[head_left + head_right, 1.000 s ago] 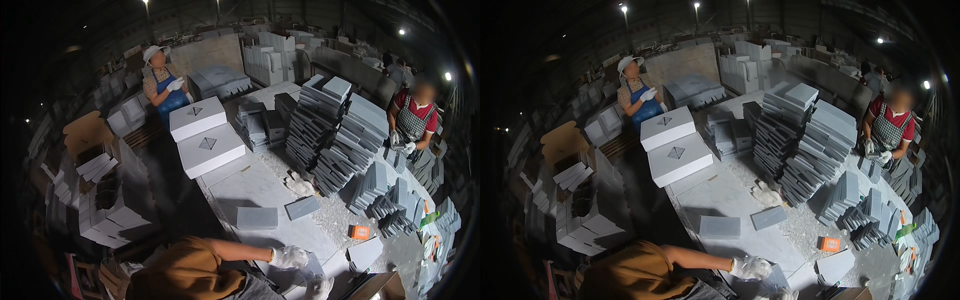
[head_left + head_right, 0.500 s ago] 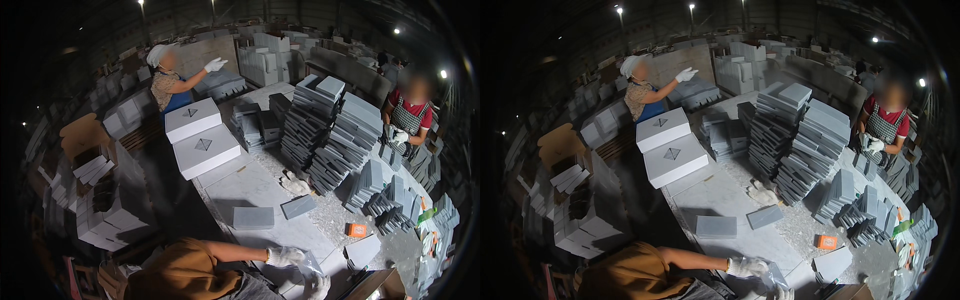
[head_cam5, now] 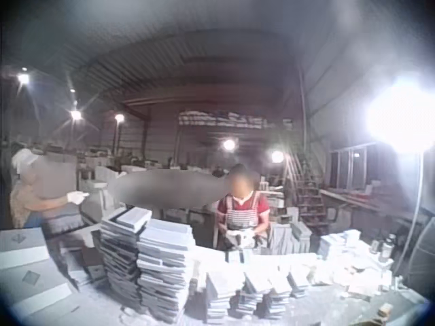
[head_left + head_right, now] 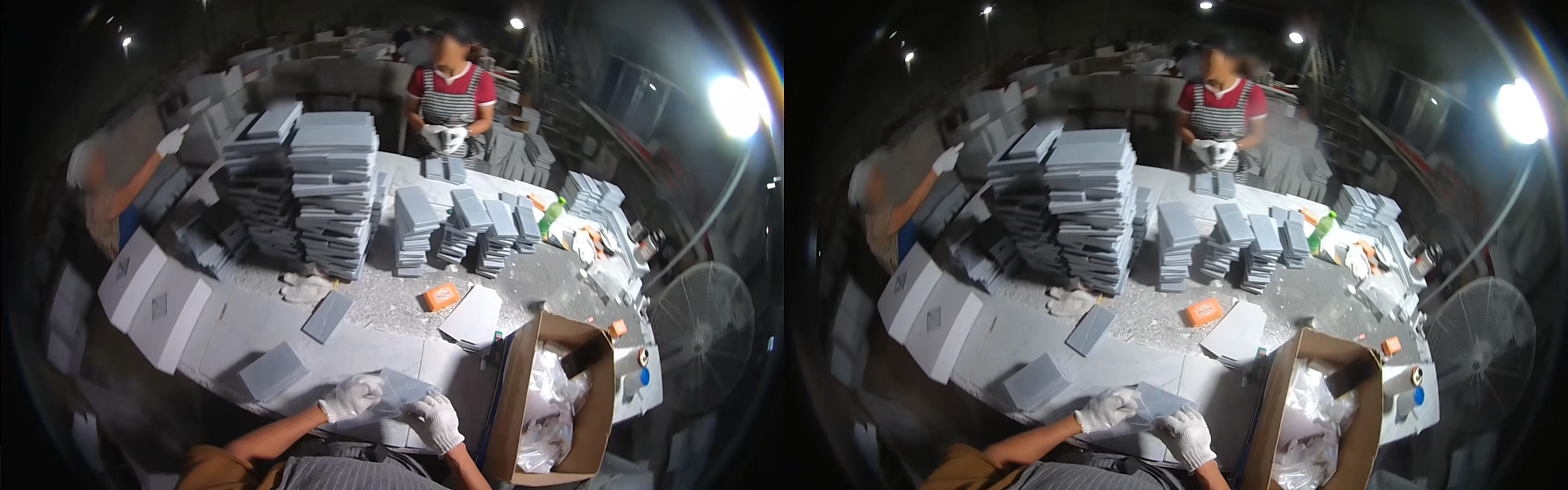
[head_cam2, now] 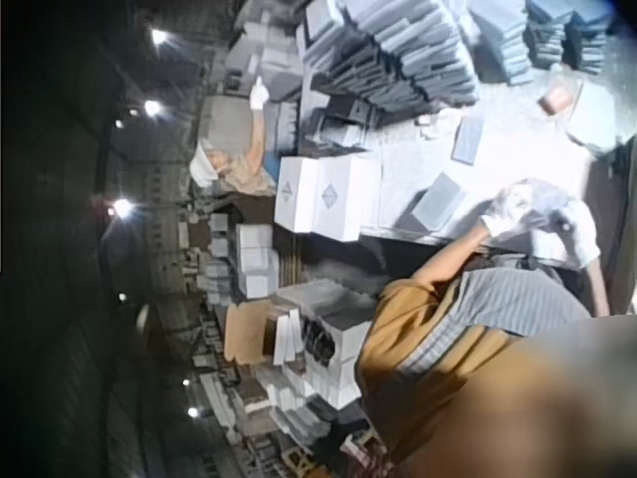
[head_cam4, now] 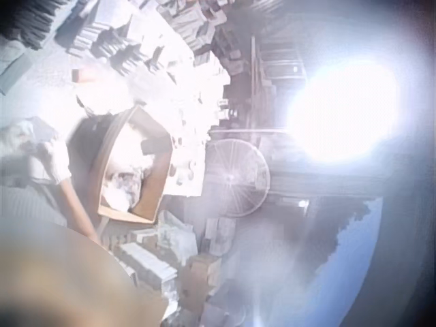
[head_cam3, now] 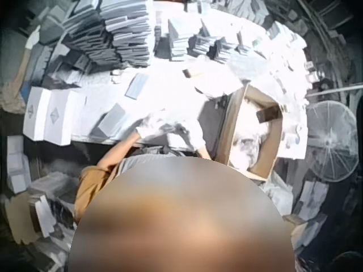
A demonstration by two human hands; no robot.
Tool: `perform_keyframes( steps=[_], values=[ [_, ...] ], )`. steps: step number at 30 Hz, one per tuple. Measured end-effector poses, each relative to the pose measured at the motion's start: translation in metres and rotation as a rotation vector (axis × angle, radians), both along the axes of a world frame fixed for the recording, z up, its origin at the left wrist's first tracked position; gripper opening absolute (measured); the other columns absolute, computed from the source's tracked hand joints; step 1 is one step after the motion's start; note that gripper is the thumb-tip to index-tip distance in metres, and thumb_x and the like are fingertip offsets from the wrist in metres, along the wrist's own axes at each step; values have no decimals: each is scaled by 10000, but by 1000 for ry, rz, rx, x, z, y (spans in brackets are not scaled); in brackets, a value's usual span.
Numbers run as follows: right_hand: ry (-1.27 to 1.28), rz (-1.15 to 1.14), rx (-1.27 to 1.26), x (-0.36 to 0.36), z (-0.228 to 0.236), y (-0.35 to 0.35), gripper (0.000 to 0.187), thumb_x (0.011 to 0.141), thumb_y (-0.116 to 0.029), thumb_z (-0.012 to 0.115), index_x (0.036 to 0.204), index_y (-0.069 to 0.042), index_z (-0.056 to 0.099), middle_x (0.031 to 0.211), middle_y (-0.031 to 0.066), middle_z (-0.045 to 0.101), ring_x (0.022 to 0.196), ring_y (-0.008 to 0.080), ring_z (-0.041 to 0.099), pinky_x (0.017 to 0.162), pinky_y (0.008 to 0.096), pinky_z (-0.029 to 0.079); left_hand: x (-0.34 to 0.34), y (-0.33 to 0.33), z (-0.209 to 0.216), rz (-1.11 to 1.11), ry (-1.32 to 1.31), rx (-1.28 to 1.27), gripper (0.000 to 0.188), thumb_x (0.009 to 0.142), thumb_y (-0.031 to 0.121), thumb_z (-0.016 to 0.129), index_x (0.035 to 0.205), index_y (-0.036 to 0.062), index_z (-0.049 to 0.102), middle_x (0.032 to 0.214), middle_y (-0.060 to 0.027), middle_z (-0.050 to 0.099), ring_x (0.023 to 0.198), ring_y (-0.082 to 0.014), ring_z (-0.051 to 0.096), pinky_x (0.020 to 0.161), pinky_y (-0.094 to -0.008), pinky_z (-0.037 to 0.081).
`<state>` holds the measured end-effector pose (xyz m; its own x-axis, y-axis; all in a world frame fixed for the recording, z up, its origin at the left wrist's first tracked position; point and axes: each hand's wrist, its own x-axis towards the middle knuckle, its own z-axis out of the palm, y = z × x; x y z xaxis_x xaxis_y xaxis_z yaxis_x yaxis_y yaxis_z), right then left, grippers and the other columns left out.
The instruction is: The person wraps individual gray rectangular tiles in clear plastic film and places them into a cardboard box. The person repeatedly picks tiles from a stack, wraps each one, and deposits it into the box. A coworker is visible across the table also handling tiles.
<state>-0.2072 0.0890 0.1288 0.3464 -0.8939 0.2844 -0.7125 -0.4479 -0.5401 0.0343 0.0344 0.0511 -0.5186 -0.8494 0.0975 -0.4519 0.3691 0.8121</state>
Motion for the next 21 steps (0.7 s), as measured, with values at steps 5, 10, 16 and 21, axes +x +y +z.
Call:
perform_keyframes(
  steps=[5, 10, 16, 21],
  values=[
    [28, -19, 80, -4, -24, 12, 247, 824, -410, 705, 961, -205, 708, 896, 33, 680, 937, 264, 649, 973, 399, 463, -1, -6, 10, -105, -27, -144, 100, 779, 156, 727, 841, 86, 690, 1105, -112, 681, 1066, -302, 629, 957, -395, 472],
    [-97, -19, 108, -3, -20, 18, 236, 821, -382, 721, 940, -178, 707, 859, 42, 660, 862, 262, 637, 841, 381, 497, -12, 1, 26, 14, -284, -104, 297, 746, 319, 771, 944, 109, 700, 1316, -110, 579, 1245, -307, 511, 1074, -436, 366],
    [-201, -64, 174, -6, -14, 21, 205, 839, -327, 727, 921, -141, 705, 858, 58, 669, 768, 271, 637, 706, 358, 511, -26, -7, 38, -218, -263, -182, 339, 750, 329, 777, 1000, 108, 717, 1331, -102, 571, 1257, -298, 504, 1081, -419, 362],
    [-359, -46, 317, -10, -11, 25, 256, 866, -364, 698, 989, -140, 711, 899, 69, 686, 847, 277, 655, 751, 367, 523, -28, -13, 44, -341, -22, -102, 225, 756, 198, 784, 932, 75, 716, 1179, -103, 654, 1135, -282, 588, 1003, -390, 433]
  ],
)
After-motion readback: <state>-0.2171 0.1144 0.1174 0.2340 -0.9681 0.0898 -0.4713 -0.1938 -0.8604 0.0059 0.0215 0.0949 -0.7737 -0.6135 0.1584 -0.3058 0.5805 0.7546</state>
